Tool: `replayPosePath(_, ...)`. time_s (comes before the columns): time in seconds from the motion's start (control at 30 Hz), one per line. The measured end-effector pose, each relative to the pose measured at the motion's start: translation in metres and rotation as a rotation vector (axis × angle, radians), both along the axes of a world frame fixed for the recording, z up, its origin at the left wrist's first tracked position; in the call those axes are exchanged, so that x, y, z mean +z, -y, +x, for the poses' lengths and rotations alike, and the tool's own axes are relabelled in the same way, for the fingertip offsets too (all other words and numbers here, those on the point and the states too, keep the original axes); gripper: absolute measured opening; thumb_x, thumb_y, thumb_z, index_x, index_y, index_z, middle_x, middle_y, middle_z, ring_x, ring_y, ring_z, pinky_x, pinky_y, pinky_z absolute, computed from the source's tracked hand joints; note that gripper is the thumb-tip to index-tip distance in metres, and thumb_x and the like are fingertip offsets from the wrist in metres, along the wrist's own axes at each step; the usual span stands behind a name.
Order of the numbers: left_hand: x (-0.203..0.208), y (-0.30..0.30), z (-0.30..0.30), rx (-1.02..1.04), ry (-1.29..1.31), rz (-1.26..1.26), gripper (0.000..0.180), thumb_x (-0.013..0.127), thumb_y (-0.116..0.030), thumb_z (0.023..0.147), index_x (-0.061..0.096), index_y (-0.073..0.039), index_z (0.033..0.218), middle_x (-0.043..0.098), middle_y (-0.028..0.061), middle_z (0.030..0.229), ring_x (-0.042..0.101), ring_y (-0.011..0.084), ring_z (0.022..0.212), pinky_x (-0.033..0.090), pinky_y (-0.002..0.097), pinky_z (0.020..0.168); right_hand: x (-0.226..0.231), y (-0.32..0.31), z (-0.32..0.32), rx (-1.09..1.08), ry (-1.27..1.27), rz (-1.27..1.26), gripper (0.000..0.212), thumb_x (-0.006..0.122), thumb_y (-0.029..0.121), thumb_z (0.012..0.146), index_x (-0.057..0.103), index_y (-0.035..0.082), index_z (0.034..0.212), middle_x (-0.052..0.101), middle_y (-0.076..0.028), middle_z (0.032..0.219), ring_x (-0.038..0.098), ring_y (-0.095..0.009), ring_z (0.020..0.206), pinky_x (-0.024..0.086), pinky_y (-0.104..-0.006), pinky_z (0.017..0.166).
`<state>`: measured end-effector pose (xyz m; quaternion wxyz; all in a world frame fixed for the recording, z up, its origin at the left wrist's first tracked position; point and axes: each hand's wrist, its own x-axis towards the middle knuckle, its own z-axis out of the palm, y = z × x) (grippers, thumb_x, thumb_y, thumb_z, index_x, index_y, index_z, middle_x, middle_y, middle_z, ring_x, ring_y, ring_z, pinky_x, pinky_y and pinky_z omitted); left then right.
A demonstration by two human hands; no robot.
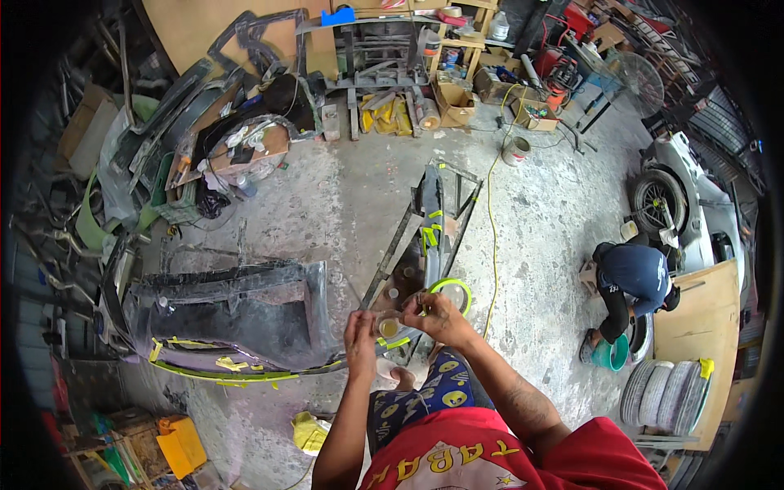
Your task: The person applies bright green masking tape to the edges and seams of a gray car bumper mounted on a metal stand. They tear off strips of tape, smooth them onto the surface, and occasionally use a small tool to press the tape into crevices. The task continues across multiple sections of the bumper.
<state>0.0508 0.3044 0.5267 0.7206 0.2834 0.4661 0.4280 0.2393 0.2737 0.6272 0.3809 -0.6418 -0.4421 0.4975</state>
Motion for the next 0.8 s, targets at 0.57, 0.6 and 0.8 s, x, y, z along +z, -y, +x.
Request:
replayPosePath(0.57, 0.019, 0.044, 0.063, -0.093, 0.070, 0.019, 0.021, 0.057, -0.030, 0.104, 0.054, -0.009, 0.104, 0.056, 0.0039, 0.100, 0.064, 0.0214, 0.101, 0.052, 0.0348, 0.089, 0.003, 0.057, 0.034, -0.069, -0.109, -0.016, 0.019, 0.077, 0.017, 0.084, 0.070, 0.000, 0.090, 0.072, -0.009, 0.083, 0.066, -0.016, 0.077, 0.052, -0.0325, 0.074)
replayPosePath(0.6, 0.033, 0.046, 0.068, -0.094, 0.087, -0.007, 0.022, 0.058, -0.030, 0.103, 0.054, -0.009, 0.103, 0.057, 0.0050, 0.100, 0.065, 0.0231, 0.101, 0.053, 0.0354, 0.089, 0.005, 0.059, 0.037, -0.075, -0.082, 0.004, 0.022, 0.077, 0.019, 0.083, 0.069, 0.000, 0.089, 0.072, -0.011, 0.085, 0.066, -0.019, 0.078, 0.052, -0.0340, 0.075)
replayPosePath(0.8, 0.057, 0.047, 0.121, 0.029, 0.231, -0.007, 0.008, 0.058, -0.019, 0.100, 0.058, -0.011, 0.101, 0.057, 0.0003, 0.095, 0.059, 0.0129, 0.091, 0.052, 0.0297, 0.077, -0.014, 0.069, 0.073, -0.113, -0.181, 0.336, 0.026, 0.073, 0.022, 0.091, 0.070, -0.001, 0.103, 0.070, -0.009, 0.086, 0.065, -0.017, 0.083, 0.052, -0.0322, 0.076)
